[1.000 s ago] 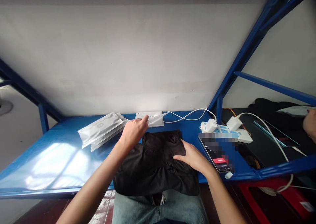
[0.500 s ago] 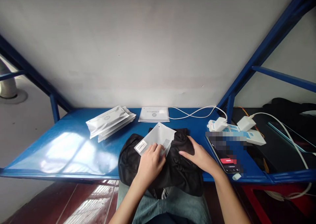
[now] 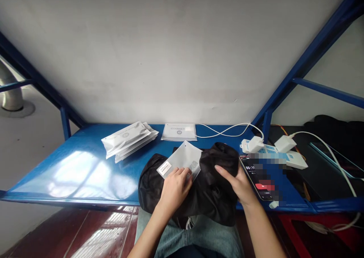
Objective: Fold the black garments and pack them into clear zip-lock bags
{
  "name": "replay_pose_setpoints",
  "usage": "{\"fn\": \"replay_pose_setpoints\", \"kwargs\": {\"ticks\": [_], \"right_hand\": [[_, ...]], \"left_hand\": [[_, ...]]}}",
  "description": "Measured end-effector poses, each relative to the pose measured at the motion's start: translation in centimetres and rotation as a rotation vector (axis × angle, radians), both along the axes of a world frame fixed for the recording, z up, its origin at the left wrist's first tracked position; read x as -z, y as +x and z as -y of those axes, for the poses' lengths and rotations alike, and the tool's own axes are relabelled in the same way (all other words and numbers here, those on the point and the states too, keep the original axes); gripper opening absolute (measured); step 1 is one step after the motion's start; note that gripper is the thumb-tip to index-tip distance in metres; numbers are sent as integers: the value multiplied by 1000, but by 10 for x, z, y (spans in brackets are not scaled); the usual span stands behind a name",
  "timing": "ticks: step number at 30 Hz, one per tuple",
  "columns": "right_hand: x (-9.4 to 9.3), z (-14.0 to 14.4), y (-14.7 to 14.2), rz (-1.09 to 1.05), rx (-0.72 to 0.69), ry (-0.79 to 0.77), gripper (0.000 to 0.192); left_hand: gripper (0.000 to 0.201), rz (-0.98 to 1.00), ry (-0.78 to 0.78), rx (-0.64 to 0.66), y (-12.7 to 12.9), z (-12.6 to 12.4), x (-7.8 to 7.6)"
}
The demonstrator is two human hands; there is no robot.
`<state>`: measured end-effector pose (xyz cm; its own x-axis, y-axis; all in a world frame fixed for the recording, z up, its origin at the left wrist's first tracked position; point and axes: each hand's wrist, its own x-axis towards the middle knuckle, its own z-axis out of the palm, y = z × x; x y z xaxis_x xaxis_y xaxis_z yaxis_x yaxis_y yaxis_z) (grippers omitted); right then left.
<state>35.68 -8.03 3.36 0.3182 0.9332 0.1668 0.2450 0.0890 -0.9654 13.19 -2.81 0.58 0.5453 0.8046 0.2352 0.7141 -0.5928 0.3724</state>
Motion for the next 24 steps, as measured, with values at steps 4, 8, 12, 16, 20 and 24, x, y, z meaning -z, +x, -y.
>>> {"fn": "replay_pose_setpoints", "kwargs": {"ticks": [4,8,12,16,20,24], "right_hand": [[15,-9,-14,89,-218,-71,44],[21,-11,-16,229,-297,-103,33],[21,-9,-14,265,-277,-135,34],[15,-10,-17,210,-330,-153,38],[11,-15,-19,130,-315,-218,41],[16,-21,-23,-57,-206,-223,43]], "left_hand": [[14,67,-69,-13,-3,-2,0],[15,208,-156,-46,-5,-5,3],[18,326,-199,-112,-4,-5,3],[17,376,-256,-51,-5,-1,1],[15,370,-233,12,-5,3,-1],[12,322,-72,16,-4,9,-2]]}}
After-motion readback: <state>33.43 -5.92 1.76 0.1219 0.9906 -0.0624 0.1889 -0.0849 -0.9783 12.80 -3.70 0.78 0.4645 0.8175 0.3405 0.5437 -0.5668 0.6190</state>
